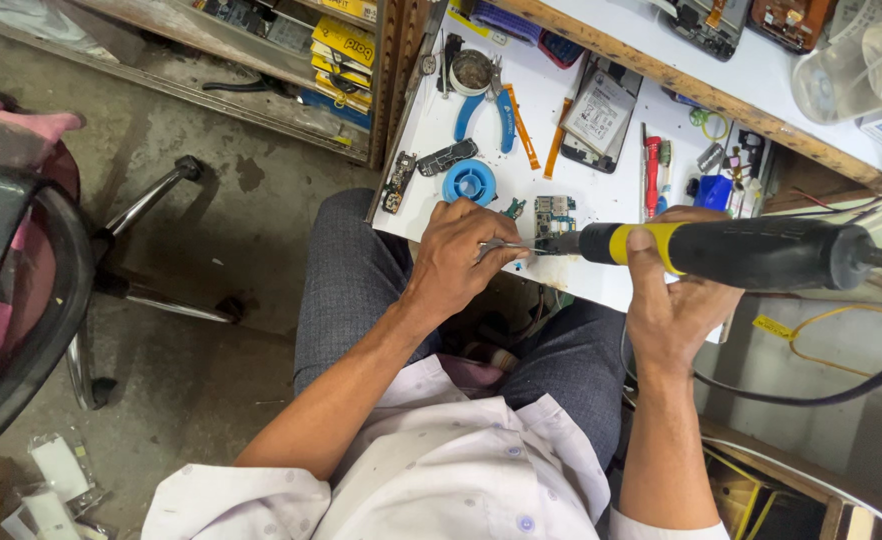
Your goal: The person sits at a repair bench holding a hot air gun in one hand and tweezers in the other, heating a smartphone motherboard laid on the workbench and manipulating small components on the board. They reposition the board and continue heating and picking at components throughout the episode.
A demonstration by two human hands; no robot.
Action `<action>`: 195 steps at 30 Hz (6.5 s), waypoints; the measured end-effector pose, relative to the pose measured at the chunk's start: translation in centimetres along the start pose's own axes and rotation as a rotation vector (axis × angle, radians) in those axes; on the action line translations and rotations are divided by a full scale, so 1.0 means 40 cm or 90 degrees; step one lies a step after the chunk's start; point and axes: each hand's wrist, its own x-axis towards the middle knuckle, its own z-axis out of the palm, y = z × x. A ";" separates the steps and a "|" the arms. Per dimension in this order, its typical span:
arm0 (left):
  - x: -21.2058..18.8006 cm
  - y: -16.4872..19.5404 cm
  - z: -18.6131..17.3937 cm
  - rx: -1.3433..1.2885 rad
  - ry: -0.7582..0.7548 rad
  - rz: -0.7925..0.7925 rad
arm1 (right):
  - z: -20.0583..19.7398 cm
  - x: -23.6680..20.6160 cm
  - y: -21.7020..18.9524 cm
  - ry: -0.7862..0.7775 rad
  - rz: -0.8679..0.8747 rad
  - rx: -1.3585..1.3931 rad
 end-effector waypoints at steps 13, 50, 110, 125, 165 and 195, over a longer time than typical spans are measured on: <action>0.001 0.010 -0.006 -0.015 0.000 -0.011 | -0.002 0.000 0.002 0.003 0.002 -0.017; -0.002 0.008 -0.007 -0.013 0.001 -0.012 | 0.003 -0.005 0.003 0.006 0.004 0.002; -0.004 0.006 -0.006 -0.017 0.007 -0.012 | -0.008 0.003 0.002 0.011 -0.015 -0.007; -0.004 0.005 -0.005 -0.011 0.002 -0.012 | -0.010 0.000 0.011 0.011 -0.007 0.002; 0.003 0.040 -0.023 0.046 -0.006 0.093 | -0.013 0.001 0.011 0.010 -0.020 -0.006; 0.005 0.027 -0.017 0.007 -0.016 0.026 | -0.016 0.001 0.007 0.023 -0.008 -0.015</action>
